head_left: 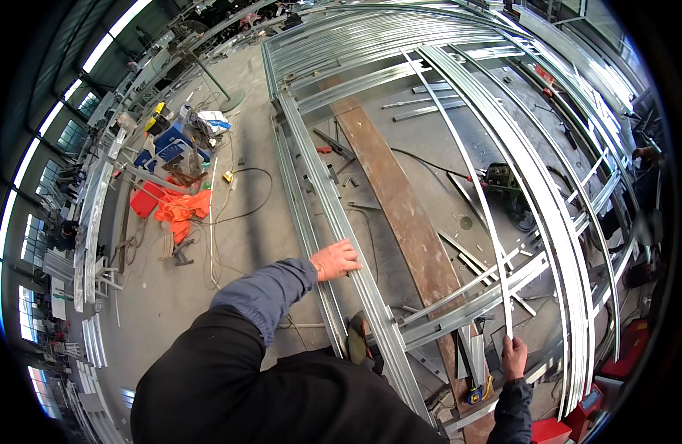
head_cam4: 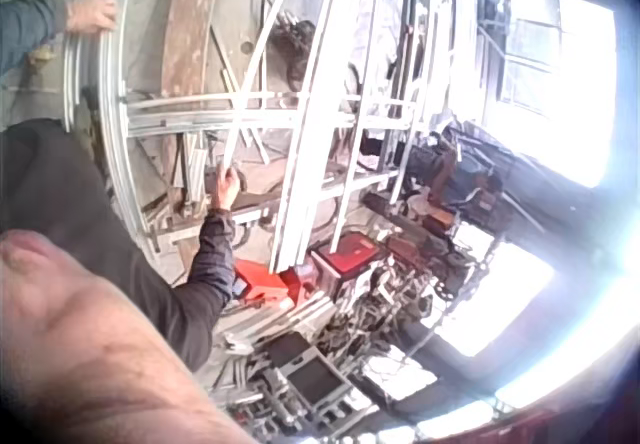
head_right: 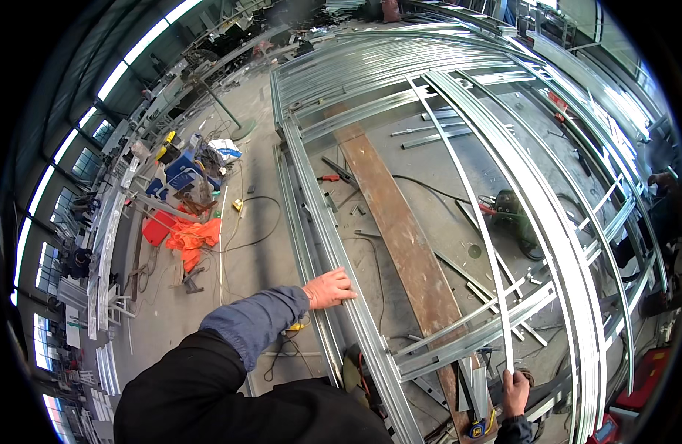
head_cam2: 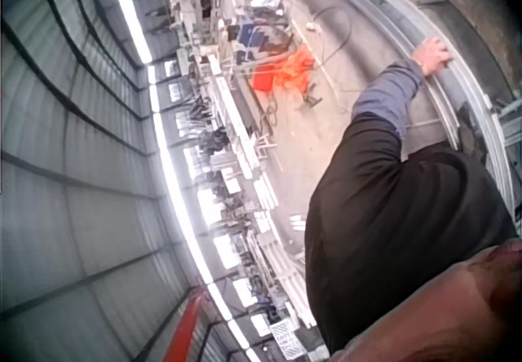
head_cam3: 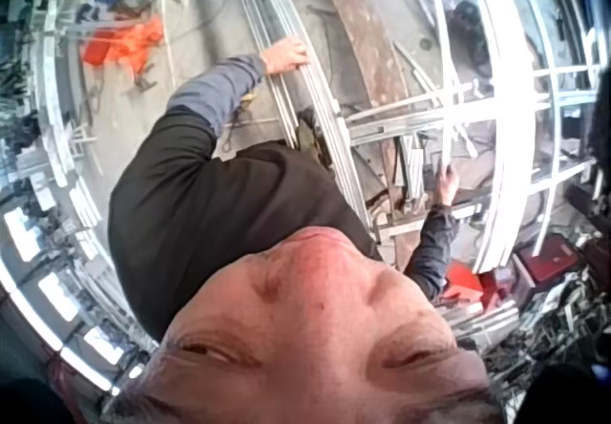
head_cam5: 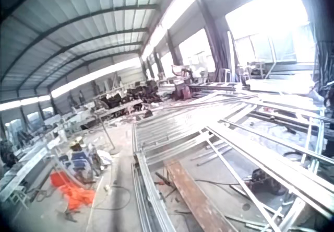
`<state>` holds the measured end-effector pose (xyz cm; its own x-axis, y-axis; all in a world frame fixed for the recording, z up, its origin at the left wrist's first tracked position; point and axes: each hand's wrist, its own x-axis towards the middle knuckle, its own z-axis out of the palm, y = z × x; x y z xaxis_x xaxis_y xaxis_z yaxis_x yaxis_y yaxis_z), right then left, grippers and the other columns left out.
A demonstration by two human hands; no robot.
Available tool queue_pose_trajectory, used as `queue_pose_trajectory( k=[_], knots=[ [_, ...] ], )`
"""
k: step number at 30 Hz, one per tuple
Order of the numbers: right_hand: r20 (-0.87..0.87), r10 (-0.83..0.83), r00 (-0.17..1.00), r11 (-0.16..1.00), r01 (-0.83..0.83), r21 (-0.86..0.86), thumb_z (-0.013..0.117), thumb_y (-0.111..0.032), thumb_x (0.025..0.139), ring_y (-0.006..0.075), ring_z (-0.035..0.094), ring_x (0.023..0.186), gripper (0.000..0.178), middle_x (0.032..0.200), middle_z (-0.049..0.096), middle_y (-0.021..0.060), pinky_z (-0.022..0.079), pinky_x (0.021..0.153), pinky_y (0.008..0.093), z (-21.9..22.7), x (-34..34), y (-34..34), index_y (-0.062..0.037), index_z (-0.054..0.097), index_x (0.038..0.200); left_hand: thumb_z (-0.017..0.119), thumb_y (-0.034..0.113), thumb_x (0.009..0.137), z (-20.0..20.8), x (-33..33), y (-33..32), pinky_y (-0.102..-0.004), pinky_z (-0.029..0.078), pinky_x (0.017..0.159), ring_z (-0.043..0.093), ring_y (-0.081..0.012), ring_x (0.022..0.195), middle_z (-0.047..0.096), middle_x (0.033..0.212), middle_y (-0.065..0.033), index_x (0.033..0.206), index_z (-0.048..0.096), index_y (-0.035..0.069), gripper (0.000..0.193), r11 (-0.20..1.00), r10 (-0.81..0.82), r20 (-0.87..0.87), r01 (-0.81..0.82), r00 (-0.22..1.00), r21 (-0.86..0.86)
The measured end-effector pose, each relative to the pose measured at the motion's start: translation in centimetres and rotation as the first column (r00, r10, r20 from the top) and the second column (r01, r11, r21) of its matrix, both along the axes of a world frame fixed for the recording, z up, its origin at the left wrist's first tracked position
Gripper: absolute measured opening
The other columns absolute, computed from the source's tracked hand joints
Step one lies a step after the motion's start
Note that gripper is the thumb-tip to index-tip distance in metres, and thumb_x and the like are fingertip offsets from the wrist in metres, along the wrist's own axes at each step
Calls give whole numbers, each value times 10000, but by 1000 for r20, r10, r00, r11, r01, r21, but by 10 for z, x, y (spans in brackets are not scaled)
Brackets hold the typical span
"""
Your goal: The person positions and aligns metal frame components on a workbench, then uses a handheld welding tool to join the pieces. The person repeatedly adjusts the frame and welds multiple joints to assemble the structure.
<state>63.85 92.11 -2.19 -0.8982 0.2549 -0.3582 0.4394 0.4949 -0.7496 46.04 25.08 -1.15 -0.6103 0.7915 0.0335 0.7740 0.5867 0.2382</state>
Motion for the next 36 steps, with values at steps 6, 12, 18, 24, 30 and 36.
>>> queue_pose_trajectory(
  k=[6, 12, 18, 24, 30, 36],
  knots=[
    [37, -17, 999, 977, 25, -213, 663, -254, 1112, 59, 503, 570, 331, 660, 561, -43, 401, 523, 274, 96, 86, -91, -50, 635, 852, 809, 149, 824, -8, 1, -3, -508, 411, 1253, 634, -251, 1121, 620, 1039, -21, 1234, 781, 186, 413, 997, -7, -20, 8, 1000, 74],
    [28, 22, 999, 978, -16, -209, 758, -257, 1061, 65, 553, 619, 327, 684, 614, -29, 422, 558, 281, 125, 149, -173, -25, 681, 843, 837, 155, 786, -22, 0, -7, -493, 426, 1237, 628, -264, 1155, 636, 1061, -21, 1200, 797, 179, 416, 997, -7, -43, 10, 999, 72],
    [-88, 33, 996, 994, -42, -99, 778, -183, 1023, 58, 490, 684, 305, 689, 571, -42, 395, 583, 304, 109, 174, -202, 32, 648, 850, 878, 148, 732, -23, 2, -11, -496, 434, 1237, 627, -279, 1198, 668, 1131, -31, 1227, 796, 170, 502, 997, 0, 18, -1, 1000, 73],
    [-86, 89, 992, 976, -70, 207, 807, -221, 948, 140, 434, 626, 326, 669, 424, 137, 410, 579, 375, 134, 171, -228, 20, 619, 836, 874, 161, 745, -28, 4, -11, -466, 420, 1247, 616, -260, 1226, 672, 1137, -15, 1240, 800, 198, 501, 999, 20, -28, -19, 999, 38],
    [-70, 130, 989, 926, -96, 365, 811, -226, 944, 290, 541, 594, 276, 701, 546, 197, 455, 597, 414, 125, 184, -230, -2, 663, 879, 865, 184, 762, -37, 5, -14, -437, 426, 1224, 608, -256, 1219, 680, 1161, -5, 1259, 797, 214, 503, 997, 17, -108, -9, 994, 75],
    [-301, 251, 920, 834, -47, 550, 813, -212, 943, 402, 651, 795, 169, 829, 674, 145, 510, 694, 490, 107, 178, -245, -89, 704, 982, 849, 187, 785, -34, 8, -17, -439, 468, 1188, 632, -274, 1195, 683, 1142, -34, 1270, 775, 167, 490, 991, -8, -147, 27, 989, 128]
  ],
)
